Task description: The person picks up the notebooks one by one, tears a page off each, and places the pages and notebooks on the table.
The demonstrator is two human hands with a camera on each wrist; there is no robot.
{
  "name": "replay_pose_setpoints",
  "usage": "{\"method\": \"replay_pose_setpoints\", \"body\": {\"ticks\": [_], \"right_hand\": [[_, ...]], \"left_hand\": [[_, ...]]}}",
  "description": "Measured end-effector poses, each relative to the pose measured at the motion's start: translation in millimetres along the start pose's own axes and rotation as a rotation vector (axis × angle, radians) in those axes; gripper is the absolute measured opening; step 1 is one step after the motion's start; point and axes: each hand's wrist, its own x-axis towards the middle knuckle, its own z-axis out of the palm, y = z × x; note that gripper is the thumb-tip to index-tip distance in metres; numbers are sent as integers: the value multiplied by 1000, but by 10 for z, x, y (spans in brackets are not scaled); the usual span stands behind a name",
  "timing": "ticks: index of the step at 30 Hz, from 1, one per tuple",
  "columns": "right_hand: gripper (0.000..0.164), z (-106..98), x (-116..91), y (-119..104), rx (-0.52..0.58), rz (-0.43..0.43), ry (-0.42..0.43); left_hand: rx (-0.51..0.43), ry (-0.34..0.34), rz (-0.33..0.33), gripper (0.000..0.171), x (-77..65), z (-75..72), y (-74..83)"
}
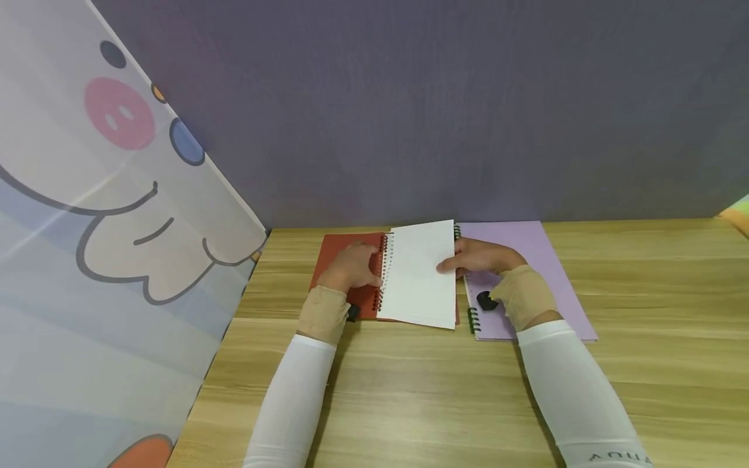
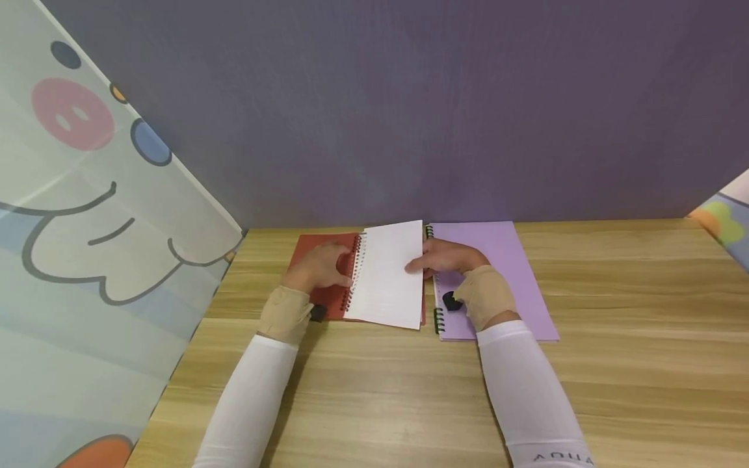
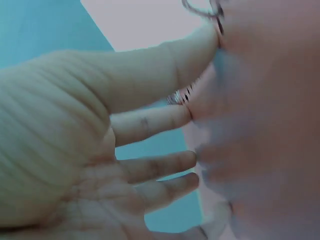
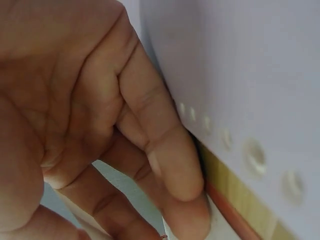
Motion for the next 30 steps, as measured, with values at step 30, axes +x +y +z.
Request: {"method": "replay_pose_setpoints", "body": {"ticks": [30], "right_hand": [[39,261,-276,-288,-431,66,10]], "left_hand": [[-13,44,107,30,-93,32,38]]}}
